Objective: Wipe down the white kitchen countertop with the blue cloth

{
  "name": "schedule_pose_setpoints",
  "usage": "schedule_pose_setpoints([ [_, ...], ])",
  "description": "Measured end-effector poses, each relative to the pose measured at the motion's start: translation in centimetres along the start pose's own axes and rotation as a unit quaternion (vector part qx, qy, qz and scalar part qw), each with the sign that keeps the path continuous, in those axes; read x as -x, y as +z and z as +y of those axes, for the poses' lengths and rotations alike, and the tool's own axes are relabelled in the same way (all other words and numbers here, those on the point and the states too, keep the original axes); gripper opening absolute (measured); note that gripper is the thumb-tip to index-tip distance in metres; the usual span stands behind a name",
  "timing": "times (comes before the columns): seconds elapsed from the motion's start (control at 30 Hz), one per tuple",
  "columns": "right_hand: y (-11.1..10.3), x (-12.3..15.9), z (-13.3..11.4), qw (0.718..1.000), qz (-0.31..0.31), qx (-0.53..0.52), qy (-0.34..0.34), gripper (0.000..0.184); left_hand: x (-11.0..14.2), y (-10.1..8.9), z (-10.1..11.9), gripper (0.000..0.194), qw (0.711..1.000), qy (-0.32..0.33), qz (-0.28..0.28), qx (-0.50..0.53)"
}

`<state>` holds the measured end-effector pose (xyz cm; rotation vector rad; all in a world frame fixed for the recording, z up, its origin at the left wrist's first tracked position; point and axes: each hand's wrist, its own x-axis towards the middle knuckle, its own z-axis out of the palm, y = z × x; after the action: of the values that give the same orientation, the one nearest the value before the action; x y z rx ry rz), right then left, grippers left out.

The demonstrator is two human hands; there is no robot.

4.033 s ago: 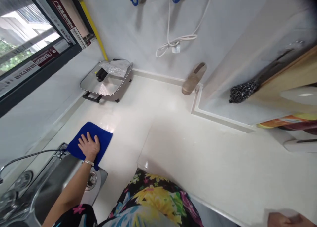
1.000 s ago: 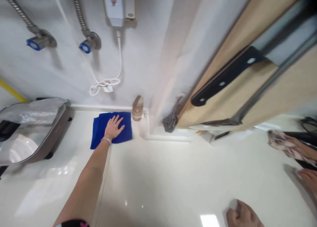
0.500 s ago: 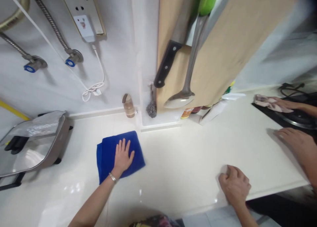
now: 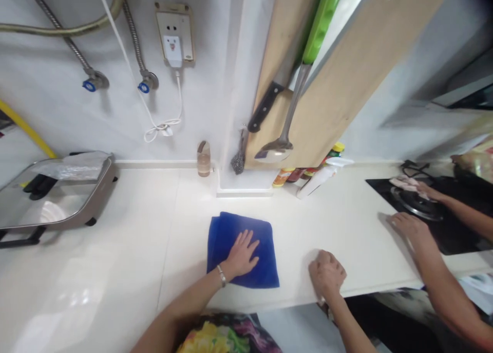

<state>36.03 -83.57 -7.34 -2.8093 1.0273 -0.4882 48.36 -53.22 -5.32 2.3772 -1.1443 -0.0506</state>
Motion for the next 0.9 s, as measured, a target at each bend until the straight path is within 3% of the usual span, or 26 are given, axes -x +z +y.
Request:
schedule_pose_setpoints([
  [0.1, -0.4, 0.7, -5.2, 0.985, 0.005, -0.079, -0.151, 0.051, 3.3, -3.1, -2.5, 0.046, 0.997, 0.002, 0.049, 0.063],
  [0.2, 0.0, 3.0, -13.1, 0.95, -0.018, -0.176, -0.256, 0.05, 6.8, -5.8, -5.1, 0.039, 0.967, -0.087, 0.142, 0.192],
  [0.3, 0.8, 5.8, -20.4, 0.944, -0.049, -0.168, -0.278, 0.052, 9.6, -7.5, -7.3, 0.042, 0.882, -0.229, 0.218, 0.35],
  [0.4, 1.4, 7.9, -24.0, 0.951, -0.075, -0.135, -0.268, 0.056, 11.0, -8.2, -8.6, 0.051, 0.797, -0.32, 0.281, 0.429],
  [0.47, 1.4, 8.4, -24.1, 0.95, -0.086, -0.125, -0.272, 0.057, 11.2, -8.4, -8.7, 0.055, 0.778, -0.332, 0.295, 0.446],
  [0.53, 1.2, 8.5, -22.8, 0.945, -0.095, -0.123, -0.287, 0.056, 10.9, -8.5, -8.5, 0.057, 0.785, -0.328, 0.282, 0.444],
  [0.63, 0.5, 8.2, -19.6, 0.938, -0.103, -0.117, -0.309, 0.057, 10.2, -8.5, -7.7, 0.052, 0.816, -0.324, 0.248, 0.41],
  [0.77, 0.0, 7.9, -15.0, 0.949, -0.074, -0.09, -0.292, 0.058, 9.7, -8.5, -7.3, 0.044, 0.866, -0.329, 0.183, 0.329],
  [0.9, -0.1, 7.2, -10.8, 0.96, -0.048, -0.058, -0.27, 0.056, 9.7, -8.1, -7.8, 0.046, 0.889, -0.339, 0.147, 0.272],
])
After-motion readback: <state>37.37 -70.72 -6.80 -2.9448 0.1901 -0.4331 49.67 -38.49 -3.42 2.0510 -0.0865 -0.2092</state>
